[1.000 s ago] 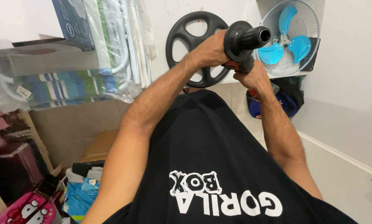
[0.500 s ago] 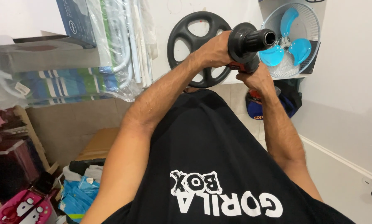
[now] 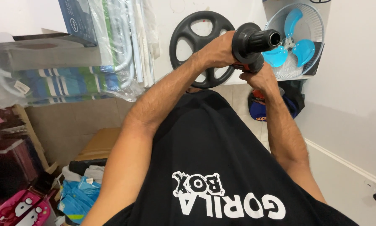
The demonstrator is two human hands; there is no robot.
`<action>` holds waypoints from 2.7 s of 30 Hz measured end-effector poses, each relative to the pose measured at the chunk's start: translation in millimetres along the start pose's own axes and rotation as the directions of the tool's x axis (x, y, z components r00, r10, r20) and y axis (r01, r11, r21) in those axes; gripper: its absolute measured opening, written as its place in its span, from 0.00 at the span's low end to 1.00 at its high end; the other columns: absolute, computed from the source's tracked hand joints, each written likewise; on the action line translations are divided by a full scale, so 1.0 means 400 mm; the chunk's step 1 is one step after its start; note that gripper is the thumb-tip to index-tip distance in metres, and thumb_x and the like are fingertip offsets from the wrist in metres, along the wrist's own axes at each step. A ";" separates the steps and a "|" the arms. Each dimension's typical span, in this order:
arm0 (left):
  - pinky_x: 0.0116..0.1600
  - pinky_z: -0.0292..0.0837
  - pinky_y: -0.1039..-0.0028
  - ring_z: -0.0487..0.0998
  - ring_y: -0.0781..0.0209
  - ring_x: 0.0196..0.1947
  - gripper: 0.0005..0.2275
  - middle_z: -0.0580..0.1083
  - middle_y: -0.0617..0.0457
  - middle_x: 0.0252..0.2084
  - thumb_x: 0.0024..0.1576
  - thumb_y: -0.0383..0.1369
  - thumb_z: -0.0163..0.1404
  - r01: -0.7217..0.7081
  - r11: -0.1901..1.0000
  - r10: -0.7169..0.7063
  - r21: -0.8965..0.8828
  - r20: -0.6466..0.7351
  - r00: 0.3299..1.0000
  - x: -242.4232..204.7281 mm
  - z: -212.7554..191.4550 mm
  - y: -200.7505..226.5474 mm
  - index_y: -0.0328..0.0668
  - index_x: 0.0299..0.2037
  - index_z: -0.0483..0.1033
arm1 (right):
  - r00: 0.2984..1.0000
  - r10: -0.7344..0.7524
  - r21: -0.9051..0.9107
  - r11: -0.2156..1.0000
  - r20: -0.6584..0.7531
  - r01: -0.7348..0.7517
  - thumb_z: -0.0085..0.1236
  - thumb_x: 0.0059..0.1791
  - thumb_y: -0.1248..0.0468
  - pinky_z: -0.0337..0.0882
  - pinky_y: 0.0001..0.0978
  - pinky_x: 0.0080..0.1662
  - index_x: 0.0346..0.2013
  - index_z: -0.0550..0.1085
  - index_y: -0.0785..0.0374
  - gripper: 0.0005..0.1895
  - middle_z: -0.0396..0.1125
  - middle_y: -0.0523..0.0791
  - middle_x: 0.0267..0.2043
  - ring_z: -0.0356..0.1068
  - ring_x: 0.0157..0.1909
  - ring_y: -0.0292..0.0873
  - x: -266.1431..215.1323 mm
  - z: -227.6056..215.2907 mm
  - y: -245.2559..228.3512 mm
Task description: Assembling a fan base by attaching a support pole to a circular base using a power drill and screws.
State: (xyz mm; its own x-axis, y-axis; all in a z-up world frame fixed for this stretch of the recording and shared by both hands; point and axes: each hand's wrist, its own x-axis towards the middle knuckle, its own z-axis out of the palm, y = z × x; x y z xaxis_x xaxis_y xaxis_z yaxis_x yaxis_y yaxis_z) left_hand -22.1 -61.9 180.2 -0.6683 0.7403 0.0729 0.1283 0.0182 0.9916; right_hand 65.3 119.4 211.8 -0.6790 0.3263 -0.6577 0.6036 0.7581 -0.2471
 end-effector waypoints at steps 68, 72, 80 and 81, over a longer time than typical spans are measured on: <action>0.54 0.74 0.64 0.78 0.56 0.48 0.21 0.75 0.54 0.47 0.46 0.39 0.60 0.240 0.963 -0.267 -0.122 -0.301 0.916 0.010 0.022 0.039 0.46 0.50 0.72 | 0.916 -0.397 0.515 0.797 0.053 0.316 0.59 0.44 0.68 0.73 0.24 0.31 0.33 0.75 0.55 0.05 0.67 0.37 0.25 0.66 0.25 0.31 0.726 -0.119 -0.326; 0.51 0.72 0.66 0.76 0.57 0.43 0.16 0.74 0.54 0.43 0.48 0.38 0.57 0.232 0.970 -0.244 -0.076 -0.321 0.915 0.030 0.018 0.058 0.45 0.45 0.73 | 0.930 -0.361 0.492 0.824 0.072 0.282 0.59 0.43 0.66 0.71 0.26 0.30 0.28 0.73 0.53 0.04 0.66 0.36 0.23 0.65 0.24 0.31 0.739 -0.117 -0.345; 0.57 0.69 0.67 0.73 0.59 0.52 0.22 0.73 0.58 0.47 0.48 0.34 0.53 0.440 0.898 -0.422 0.002 -0.276 0.864 0.060 0.000 0.076 0.54 0.56 0.70 | 0.910 -0.405 0.570 0.768 0.082 0.291 0.61 0.44 0.67 0.75 0.22 0.33 0.39 0.77 0.58 0.09 0.69 0.39 0.27 0.69 0.29 0.32 0.724 -0.150 -0.251; 0.57 0.69 0.67 0.73 0.59 0.52 0.22 0.73 0.58 0.47 0.48 0.34 0.53 0.444 0.896 -0.427 0.000 -0.276 0.861 0.068 -0.002 0.085 0.54 0.56 0.70 | 0.910 -0.405 0.571 0.769 0.087 0.287 0.61 0.44 0.67 0.75 0.22 0.33 0.39 0.77 0.58 0.09 0.69 0.39 0.27 0.69 0.29 0.32 0.729 -0.145 -0.184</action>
State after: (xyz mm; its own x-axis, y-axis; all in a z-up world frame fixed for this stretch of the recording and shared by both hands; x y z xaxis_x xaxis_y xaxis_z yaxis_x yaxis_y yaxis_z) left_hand -36.7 -41.8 216.0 -0.8326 0.4443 -0.3309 -0.1816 0.3453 0.9207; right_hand -201.3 191.4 79.6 -0.8259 -0.0589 -0.5607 0.5078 0.3542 -0.7853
